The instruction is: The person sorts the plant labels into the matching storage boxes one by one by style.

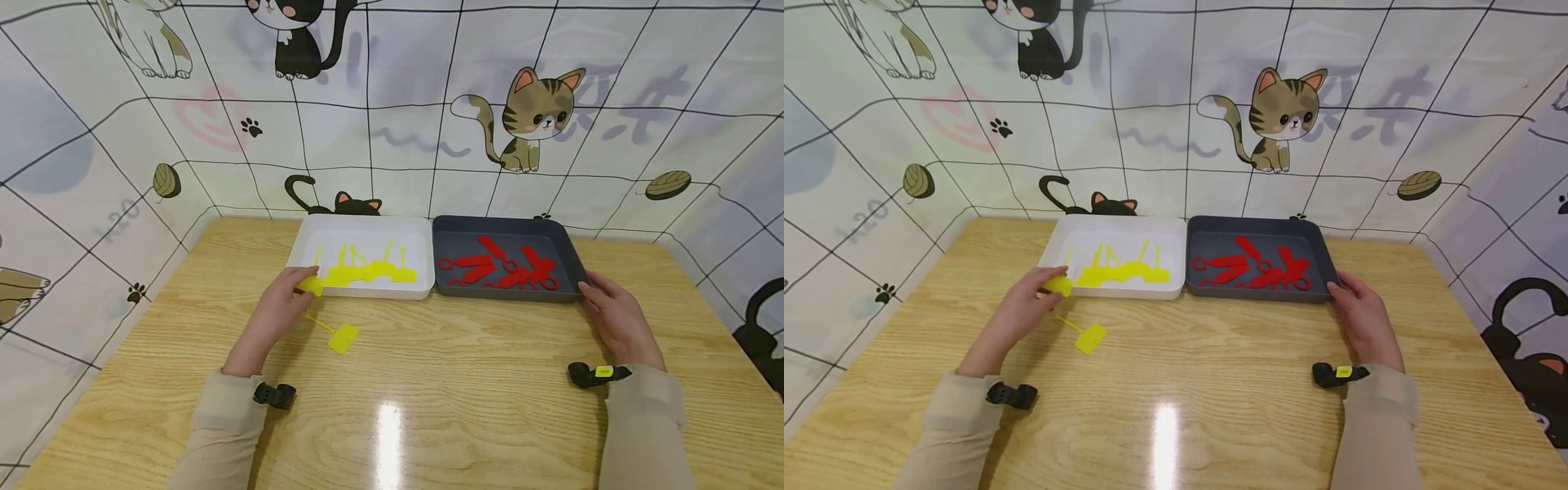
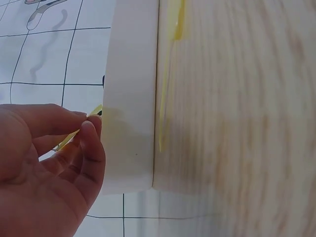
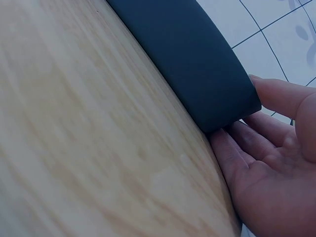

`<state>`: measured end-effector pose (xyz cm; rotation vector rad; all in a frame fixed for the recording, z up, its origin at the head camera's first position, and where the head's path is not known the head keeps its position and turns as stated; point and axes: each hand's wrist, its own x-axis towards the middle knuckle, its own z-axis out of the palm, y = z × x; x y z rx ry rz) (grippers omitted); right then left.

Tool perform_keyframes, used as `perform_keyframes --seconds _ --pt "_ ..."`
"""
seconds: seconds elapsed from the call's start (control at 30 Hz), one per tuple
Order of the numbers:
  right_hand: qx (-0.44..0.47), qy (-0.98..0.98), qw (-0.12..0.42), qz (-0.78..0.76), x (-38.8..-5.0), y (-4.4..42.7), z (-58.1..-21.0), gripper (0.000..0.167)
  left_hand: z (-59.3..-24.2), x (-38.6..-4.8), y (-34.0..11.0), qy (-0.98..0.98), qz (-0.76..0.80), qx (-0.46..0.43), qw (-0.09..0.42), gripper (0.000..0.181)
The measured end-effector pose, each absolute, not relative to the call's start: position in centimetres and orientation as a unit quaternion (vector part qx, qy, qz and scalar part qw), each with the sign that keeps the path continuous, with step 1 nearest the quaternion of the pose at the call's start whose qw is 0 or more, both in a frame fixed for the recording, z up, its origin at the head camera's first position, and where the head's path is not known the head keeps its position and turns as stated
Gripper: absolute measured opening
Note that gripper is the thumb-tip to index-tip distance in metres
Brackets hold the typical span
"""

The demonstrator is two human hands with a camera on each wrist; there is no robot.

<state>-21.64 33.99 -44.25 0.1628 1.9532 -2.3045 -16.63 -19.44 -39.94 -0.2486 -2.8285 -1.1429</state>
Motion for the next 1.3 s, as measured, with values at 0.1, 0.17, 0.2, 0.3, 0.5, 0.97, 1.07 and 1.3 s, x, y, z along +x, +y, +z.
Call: perform_keyframes --seconds 0.1,0.17,0.2,0.3,0.5,0.97,1.07,1.3 --pt "0.051 0.642 0.058 -0.762 -21.7 34.0 -44.2 0.075 -40.0 -16.6 -19.5 -0.923 -0.375 -0.072 0.046 0.043" --pt "0.05 0.639 0.056 -0.766 -21.7 34.0 -44.1 0.074 -40.1 -16.7 -19.6 -0.923 -0.377 -0.067 0.048 0.043" --pt "0.05 0.639 0.056 -0.766 -21.7 34.0 -44.1 0.074 -40.2 -16.7 -19.6 -0.922 -0.379 -0.064 0.047 0.043" --pt "0.048 0.632 0.052 -0.772 -21.6 33.9 -44.2 0.074 -40.3 -16.8 -19.8 -0.921 -0.385 -0.05 0.04 0.043" --pt "0.053 0.624 0.05 -0.778 -21.6 33.9 -44.2 0.073 -40.3 -17.7 -19.8 -0.918 -0.393 -0.04 0.039 0.038" --pt "0.063 0.634 0.048 -0.769 -21.7 34.0 -44.2 0.072 -39.4 -21.0 -18.9 -0.957 -0.277 -0.04 0.076 0.034" --pt "0.07 0.647 0.052 -0.758 -21.7 33.9 -44.2 0.072 -39.7 -21.5 -18.5 -0.965 -0.247 -0.048 0.077 0.033" --pt "0.063 0.645 0.05 -0.76 -21.7 33.9 -44.1 0.072 -40.1 -22.0 -18.0 -0.969 -0.241 -0.036 0.039 0.034"
